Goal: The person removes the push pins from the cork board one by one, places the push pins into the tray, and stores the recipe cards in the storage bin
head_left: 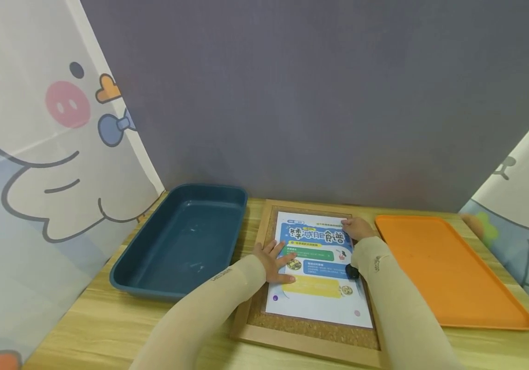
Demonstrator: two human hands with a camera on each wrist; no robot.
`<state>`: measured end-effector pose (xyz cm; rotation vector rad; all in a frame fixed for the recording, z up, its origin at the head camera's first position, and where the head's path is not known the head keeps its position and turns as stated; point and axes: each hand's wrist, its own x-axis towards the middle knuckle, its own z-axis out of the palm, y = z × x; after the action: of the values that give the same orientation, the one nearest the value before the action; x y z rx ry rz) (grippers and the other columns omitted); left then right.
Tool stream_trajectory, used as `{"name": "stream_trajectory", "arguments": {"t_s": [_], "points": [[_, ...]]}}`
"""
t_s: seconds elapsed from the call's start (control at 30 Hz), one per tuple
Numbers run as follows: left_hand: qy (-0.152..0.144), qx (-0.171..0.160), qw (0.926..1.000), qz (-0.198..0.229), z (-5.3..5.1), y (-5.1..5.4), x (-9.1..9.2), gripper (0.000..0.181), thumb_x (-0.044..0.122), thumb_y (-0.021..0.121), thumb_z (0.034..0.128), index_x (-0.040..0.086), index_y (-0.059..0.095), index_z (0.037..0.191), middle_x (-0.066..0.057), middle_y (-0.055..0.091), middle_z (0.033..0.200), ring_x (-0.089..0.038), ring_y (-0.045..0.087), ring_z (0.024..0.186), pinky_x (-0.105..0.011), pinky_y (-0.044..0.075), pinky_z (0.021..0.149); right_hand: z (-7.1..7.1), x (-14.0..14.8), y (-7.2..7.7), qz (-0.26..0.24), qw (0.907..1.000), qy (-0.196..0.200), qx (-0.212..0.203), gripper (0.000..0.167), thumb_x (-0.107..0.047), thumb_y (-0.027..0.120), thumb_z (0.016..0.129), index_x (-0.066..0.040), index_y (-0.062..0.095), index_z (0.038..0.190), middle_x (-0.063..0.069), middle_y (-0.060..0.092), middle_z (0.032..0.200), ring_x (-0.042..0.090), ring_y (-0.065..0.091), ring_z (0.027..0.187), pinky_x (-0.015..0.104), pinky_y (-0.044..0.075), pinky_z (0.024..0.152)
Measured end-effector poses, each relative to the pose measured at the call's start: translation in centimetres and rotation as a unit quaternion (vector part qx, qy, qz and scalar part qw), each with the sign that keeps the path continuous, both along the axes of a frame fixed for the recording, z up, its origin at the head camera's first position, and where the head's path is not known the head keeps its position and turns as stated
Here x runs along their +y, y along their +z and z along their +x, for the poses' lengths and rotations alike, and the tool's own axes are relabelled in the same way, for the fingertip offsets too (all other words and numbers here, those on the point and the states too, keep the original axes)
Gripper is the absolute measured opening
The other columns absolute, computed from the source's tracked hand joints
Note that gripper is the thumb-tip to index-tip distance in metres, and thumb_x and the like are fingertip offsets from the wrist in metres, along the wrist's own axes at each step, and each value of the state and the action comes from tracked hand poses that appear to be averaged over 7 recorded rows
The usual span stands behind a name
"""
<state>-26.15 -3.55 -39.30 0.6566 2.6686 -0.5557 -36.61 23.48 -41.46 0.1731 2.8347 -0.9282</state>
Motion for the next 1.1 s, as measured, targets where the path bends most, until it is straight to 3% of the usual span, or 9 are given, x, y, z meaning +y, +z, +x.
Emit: {"name": "stream_trajectory", "arguments": {"t_s": [0.17,0.37,0.57,0.7,0.93,1.1], "points": [[-0.001,0.003,1.0000,0.008,0.4,0.3,0.0,0.073,0.078,0.019,0.0873,0.046,0.003,0.152,0.007,0.001,0.161,-0.015,0.008,0.146,-0.046,0.018,0.114,-0.2,0.1,-0.4,-0.017,0.9996,-0.021,-0.006,0.038,-0.014,0.051,0.098,-0.001,0.055,0.133,0.027,0.051,0.133,0.040,0.050,0.115,0.056,0.034,0.102],[0.000,0.007,1.0000,0.001,0.4,0.0,0.0,0.074,0.079,0.017,0.0863,0.047,0.002,0.151,0.007,0.000,0.161,-0.015,0.008,0.146,-0.046,0.018,0.114,-0.1,0.0,-0.1,-0.026,0.9995,-0.018,-0.002,0.036,-0.013,0.052,0.097,0.000,0.057,0.130,0.028,0.054,0.128,0.038,0.053,0.106,0.055,0.036,0.100],[-0.007,0.014,0.9999,-0.002,0.9,0.7,0.0,0.074,0.079,0.018,0.0859,0.047,0.004,0.152,0.007,0.002,0.161,-0.015,0.010,0.146,-0.046,0.020,0.113,-0.2,0.2,-0.1,-0.046,0.9985,-0.027,-0.013,0.035,-0.012,0.054,0.096,0.000,0.059,0.129,0.027,0.056,0.126,0.036,0.053,0.103,0.053,0.037,0.099],[-0.005,0.015,0.9998,-0.007,0.7,0.5,0.1,0.074,0.079,0.018,0.0855,0.048,0.004,0.151,0.007,0.002,0.161,-0.015,0.010,0.146,-0.046,0.020,0.113,-0.3,0.2,0.1,-0.057,0.9971,-0.045,-0.021,0.034,-0.013,0.055,0.096,-0.001,0.060,0.128,0.025,0.056,0.126,0.035,0.053,0.103,0.052,0.038,0.099],[0.003,0.002,0.9999,-0.012,-0.4,-1.0,-0.1,0.075,0.081,0.015,0.0847,0.049,-0.003,0.150,0.007,-0.005,0.161,-0.016,0.002,0.146,-0.049,0.014,0.114,-0.2,-0.4,0.5,-0.062,0.9967,-0.050,-0.018,0.034,-0.011,0.055,0.096,0.001,0.060,0.127,0.025,0.055,0.126,0.036,0.052,0.105,0.051,0.038,0.099],[0.003,0.010,0.9999,-0.005,-0.1,-0.4,0.1,0.073,0.080,0.017,0.0854,0.050,0.001,0.150,0.008,-0.001,0.161,-0.015,0.005,0.146,-0.047,0.017,0.114,-0.3,-0.4,0.7,-0.047,0.9972,-0.058,-0.010,0.032,-0.011,0.054,0.096,0.001,0.062,0.125,0.025,0.055,0.127,0.037,0.051,0.106,0.052,0.037,0.099]]}}
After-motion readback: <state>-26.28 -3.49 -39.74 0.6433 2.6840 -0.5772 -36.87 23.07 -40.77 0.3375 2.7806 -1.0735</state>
